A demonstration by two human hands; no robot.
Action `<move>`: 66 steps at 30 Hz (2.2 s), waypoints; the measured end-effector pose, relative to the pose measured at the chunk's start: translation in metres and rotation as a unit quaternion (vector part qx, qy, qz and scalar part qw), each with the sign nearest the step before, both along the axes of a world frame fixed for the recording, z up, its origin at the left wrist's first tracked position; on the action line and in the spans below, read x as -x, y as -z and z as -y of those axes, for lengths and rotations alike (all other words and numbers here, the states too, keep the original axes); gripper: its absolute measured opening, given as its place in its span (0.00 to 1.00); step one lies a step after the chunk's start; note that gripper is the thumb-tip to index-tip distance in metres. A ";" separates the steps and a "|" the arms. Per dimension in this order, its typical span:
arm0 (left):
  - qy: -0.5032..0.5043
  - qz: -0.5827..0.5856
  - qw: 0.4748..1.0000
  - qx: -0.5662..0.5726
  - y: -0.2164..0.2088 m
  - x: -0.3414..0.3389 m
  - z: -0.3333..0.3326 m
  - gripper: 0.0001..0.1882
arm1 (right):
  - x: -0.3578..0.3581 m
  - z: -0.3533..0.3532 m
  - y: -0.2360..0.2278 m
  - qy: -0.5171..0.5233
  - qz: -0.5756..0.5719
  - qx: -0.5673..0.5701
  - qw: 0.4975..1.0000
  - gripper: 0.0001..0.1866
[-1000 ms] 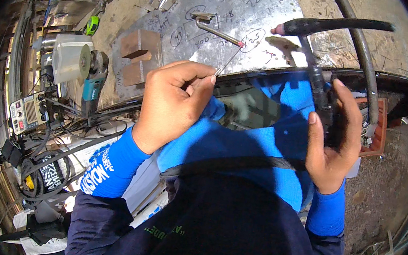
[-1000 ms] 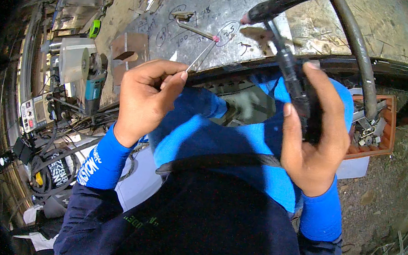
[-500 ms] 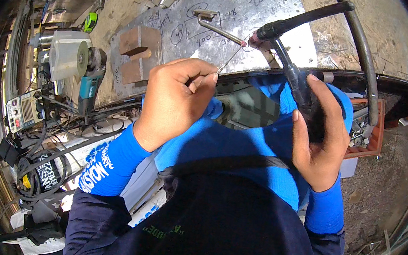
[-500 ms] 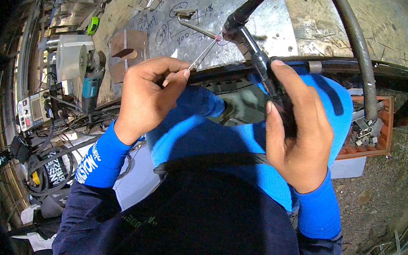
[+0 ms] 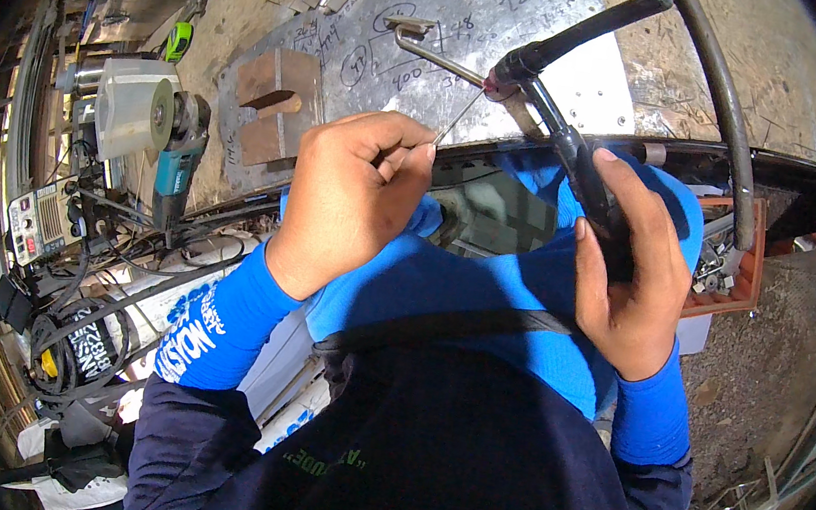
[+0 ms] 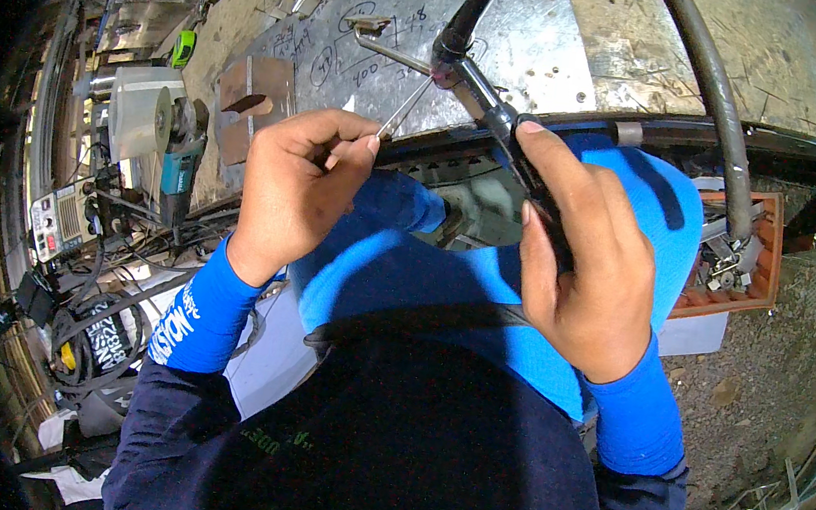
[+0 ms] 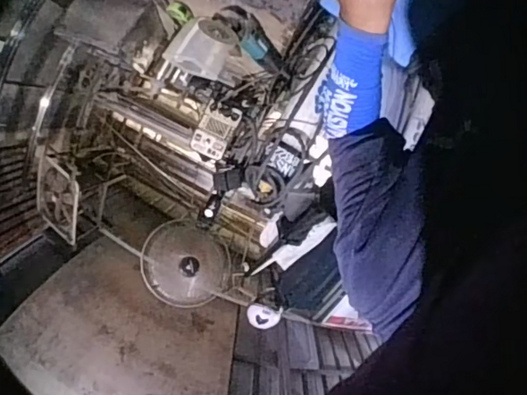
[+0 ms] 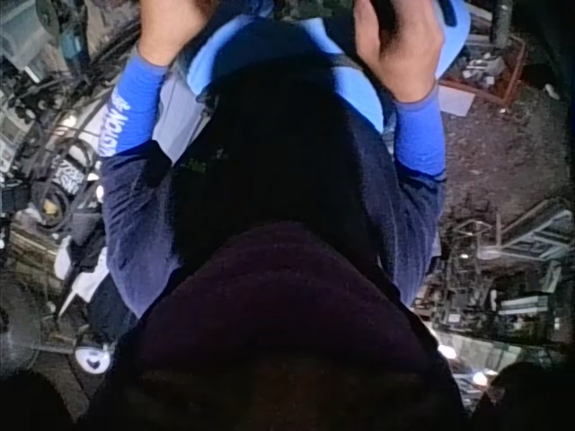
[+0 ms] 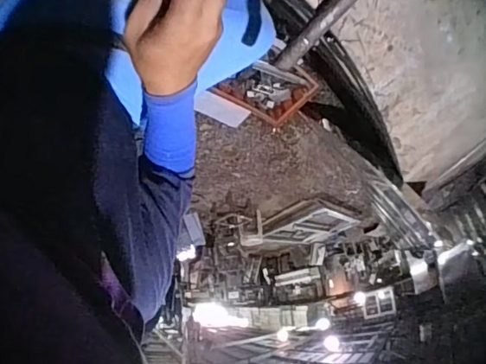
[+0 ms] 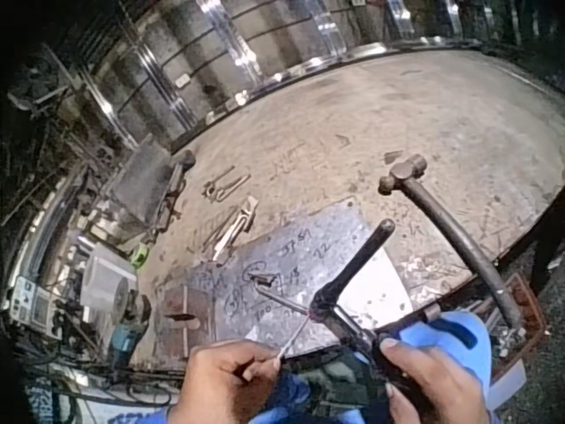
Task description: The person welds small metal rods and hooks using a welding torch while wearing a head-mounted welding mask. They repeatedly position the metal pieces on a workbench, apply the torch to create welds, and adjust the pieces between welds.
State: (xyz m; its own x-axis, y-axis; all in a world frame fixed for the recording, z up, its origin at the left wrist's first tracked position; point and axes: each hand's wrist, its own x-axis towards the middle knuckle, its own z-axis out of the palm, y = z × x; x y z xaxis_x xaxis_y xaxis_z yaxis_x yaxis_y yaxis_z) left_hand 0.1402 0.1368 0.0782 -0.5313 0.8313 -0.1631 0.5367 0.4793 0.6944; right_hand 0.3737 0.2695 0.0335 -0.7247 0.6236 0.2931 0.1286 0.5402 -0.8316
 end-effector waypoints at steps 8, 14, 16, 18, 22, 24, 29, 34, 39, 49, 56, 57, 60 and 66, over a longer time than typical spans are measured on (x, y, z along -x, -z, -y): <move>-0.006 0.009 1.000 -0.022 0.000 -0.001 -0.002 0.03 | 0.000 -0.001 -0.001 -0.004 0.010 0.003 1.000 0.25; 0.007 -0.001 1.000 -0.008 0.000 0.000 -0.001 0.03 | 0.000 -0.001 0.001 -0.001 0.000 0.012 1.000 0.26; 0.029 -0.007 1.000 0.009 -0.001 0.002 0.001 0.05 | 0.000 0.000 0.002 0.002 -0.005 0.013 1.000 0.26; 0.001 0.010 1.000 -0.007 0.001 0.000 -0.001 0.03 | 0.000 0.000 0.005 0.001 -0.014 -0.006 1.000 0.27; 0.034 -0.008 0.999 0.006 0.000 0.004 0.001 0.06 | -0.004 -0.001 0.003 -0.018 0.022 -0.036 0.999 0.29; 0.008 0.000 1.000 -0.012 0.002 0.002 0.000 0.03 | -0.003 -0.004 0.005 -0.015 0.001 -0.026 1.000 0.30; 0.000 0.005 1.000 -0.031 0.004 0.001 -0.001 0.02 | -0.004 -0.004 0.004 0.007 -0.014 -0.028 0.999 0.31; 0.005 -0.002 1.000 -0.027 0.005 0.002 0.000 0.02 | -0.003 -0.002 0.005 -0.008 -0.002 -0.034 0.999 0.31; 0.003 0.002 1.000 -0.029 0.004 0.001 -0.001 0.01 | -0.002 -0.002 0.004 -0.010 0.000 -0.041 0.999 0.30; 0.005 0.004 1.000 -0.028 0.004 0.001 -0.001 0.01 | -0.002 -0.004 0.001 -0.008 0.009 -0.015 1.000 0.28; 0.001 0.018 1.000 -0.020 0.006 0.002 0.000 0.02 | -0.002 -0.004 -0.002 -0.005 0.033 0.004 0.999 0.29; -0.005 0.030 1.000 -0.003 0.006 0.003 0.002 0.03 | -0.002 -0.004 -0.003 -0.005 0.043 0.015 0.999 0.29; -0.007 0.031 0.999 -0.009 0.007 0.003 0.002 0.04 | -0.001 -0.003 -0.004 0.007 0.028 0.038 0.999 0.28; 0.003 0.005 1.000 -0.022 0.004 0.002 -0.001 0.03 | -0.002 -0.005 0.002 0.016 -0.012 -0.027 0.999 0.26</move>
State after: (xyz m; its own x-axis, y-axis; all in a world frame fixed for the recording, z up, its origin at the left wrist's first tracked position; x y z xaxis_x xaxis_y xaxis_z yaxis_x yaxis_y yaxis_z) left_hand 0.1380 0.1375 0.0740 -0.5251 0.8408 -0.1319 0.5326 0.4455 0.7196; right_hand 0.3755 0.2743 0.0311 -0.6966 0.6301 0.3430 0.1279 0.5795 -0.8049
